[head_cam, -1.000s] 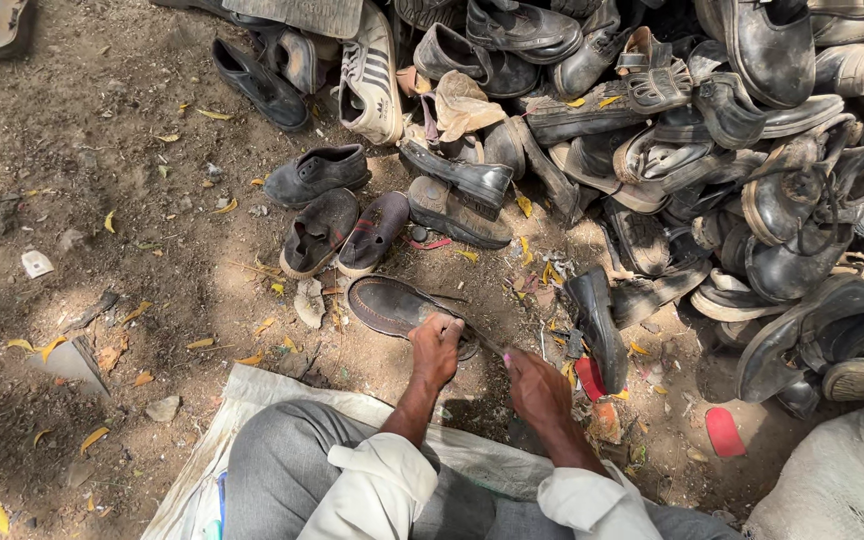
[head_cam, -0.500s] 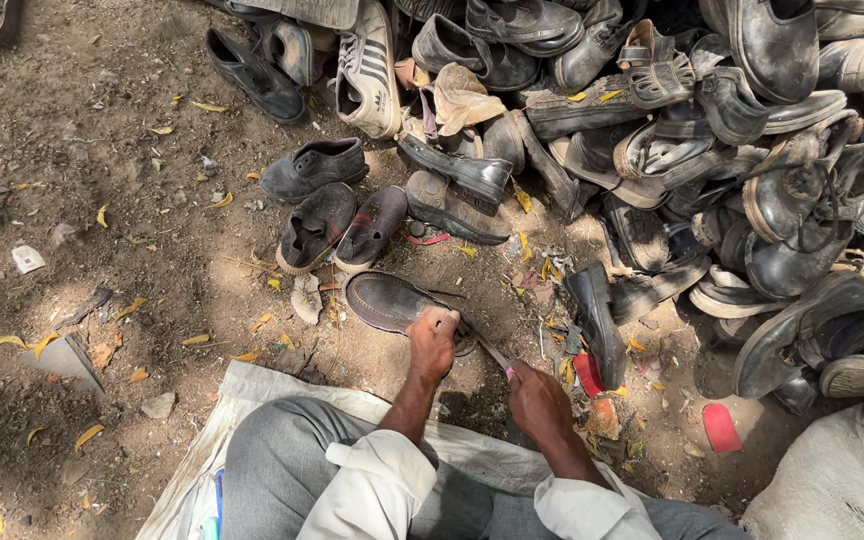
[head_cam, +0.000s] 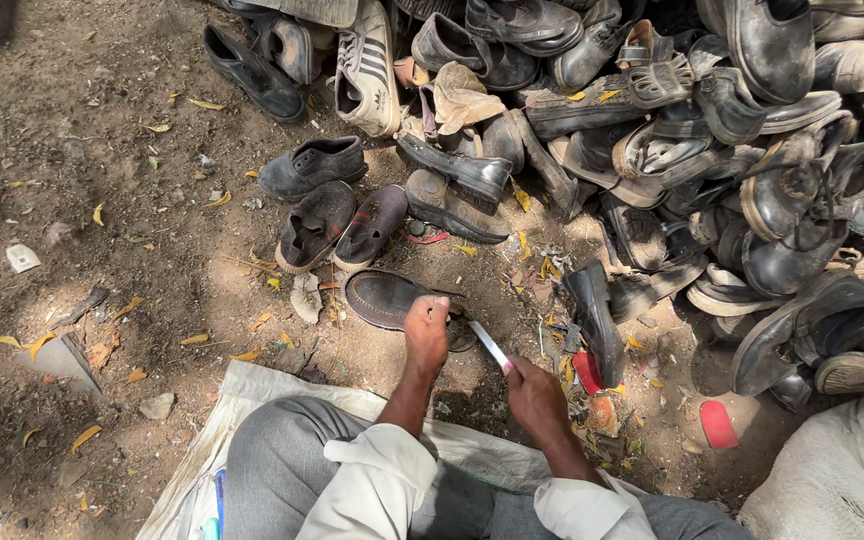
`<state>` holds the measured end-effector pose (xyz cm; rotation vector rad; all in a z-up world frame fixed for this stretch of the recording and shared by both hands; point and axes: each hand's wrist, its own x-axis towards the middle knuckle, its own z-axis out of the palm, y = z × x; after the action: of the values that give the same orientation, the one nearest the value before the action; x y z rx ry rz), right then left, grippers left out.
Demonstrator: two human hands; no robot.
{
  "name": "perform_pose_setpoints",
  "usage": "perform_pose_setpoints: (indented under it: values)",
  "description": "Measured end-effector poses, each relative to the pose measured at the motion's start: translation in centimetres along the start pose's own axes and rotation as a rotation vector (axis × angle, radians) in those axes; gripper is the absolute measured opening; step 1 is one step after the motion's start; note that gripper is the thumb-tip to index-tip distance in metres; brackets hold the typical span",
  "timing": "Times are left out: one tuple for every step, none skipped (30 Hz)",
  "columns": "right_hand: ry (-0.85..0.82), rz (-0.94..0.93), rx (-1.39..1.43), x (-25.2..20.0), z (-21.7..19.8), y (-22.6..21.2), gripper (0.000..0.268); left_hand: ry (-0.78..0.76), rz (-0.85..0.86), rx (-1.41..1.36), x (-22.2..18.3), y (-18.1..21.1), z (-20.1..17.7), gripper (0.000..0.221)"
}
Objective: The person cleans and repairs multiple pairs of shoes by hand using a small brush to remove debris and a sharp tool to trim material, handling several shoes from a large pile one by one.
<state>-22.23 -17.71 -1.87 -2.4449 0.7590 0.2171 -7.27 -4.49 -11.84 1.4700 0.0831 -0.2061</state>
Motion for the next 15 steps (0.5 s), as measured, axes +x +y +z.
perform_pose_setpoints:
  values:
    - [0.04,0.013,0.057,0.3,-0.1,0.3,0.03,0.01,0.046,0.089,-0.5,0.4,0.2,0.016]
    - [0.055,0.007,0.088,0.1,0.1,0.8,0.03,0.036,0.0,0.042,-0.7,0.9,0.0,0.015]
    - [0.082,0.002,0.124,-0.2,0.3,1.1,0.03,0.054,-0.037,-0.005,-0.5,1.7,0.1,0.017]
    - [0.108,-0.003,0.16,-0.2,0.4,1.5,0.031,0.071,-0.074,-0.052,-0.5,2.5,0.3,0.021]
    - [0.087,0.017,0.152,-0.2,0.7,1.7,0.031,0.049,0.083,0.201,-0.9,3.3,0.4,0.024]
    - [0.065,0.037,0.143,-0.3,1.2,1.8,0.03,0.024,0.241,0.453,-1.5,4.0,0.5,0.028]
    - [0.037,0.058,0.136,-0.6,1.8,2.0,0.03,-0.003,0.394,0.708,-2.2,4.9,0.4,0.032]
    - [0.034,0.042,0.128,-0.9,2.2,2.1,0.03,-0.12,0.223,0.844,-3.3,5.8,0.3,0.033]
    - [0.04,0.022,0.125,-0.6,2.4,1.9,0.03,-0.236,0.057,0.976,-4.3,6.8,0.4,0.034]
    - [0.046,0.003,0.123,-0.4,2.5,1.7,0.03,-0.351,-0.114,1.102,-4.9,7.7,0.6,0.036]
    - [0.018,0.045,0.125,-0.4,2.4,1.6,0.029,-0.379,-0.039,1.168,-5.1,8.3,0.6,0.029]
    - [-0.009,0.087,0.128,-0.3,2.3,1.4,0.029,-0.406,0.038,1.232,-5.2,8.4,0.5,0.025]
    - [-0.036,0.13,0.13,-0.2,2.1,1.3,0.029,-0.433,0.114,1.294,-5.0,8.2,0.5,0.027]
    - [-0.036,0.124,0.111,0.1,2.0,1.2,0.029,-0.465,0.116,1.279,-4.2,7.7,0.6,0.026]
    - [-0.041,0.121,0.092,0.2,2.1,1.3,0.029,-0.499,0.112,1.265,-3.4,6.9,0.5,0.025]
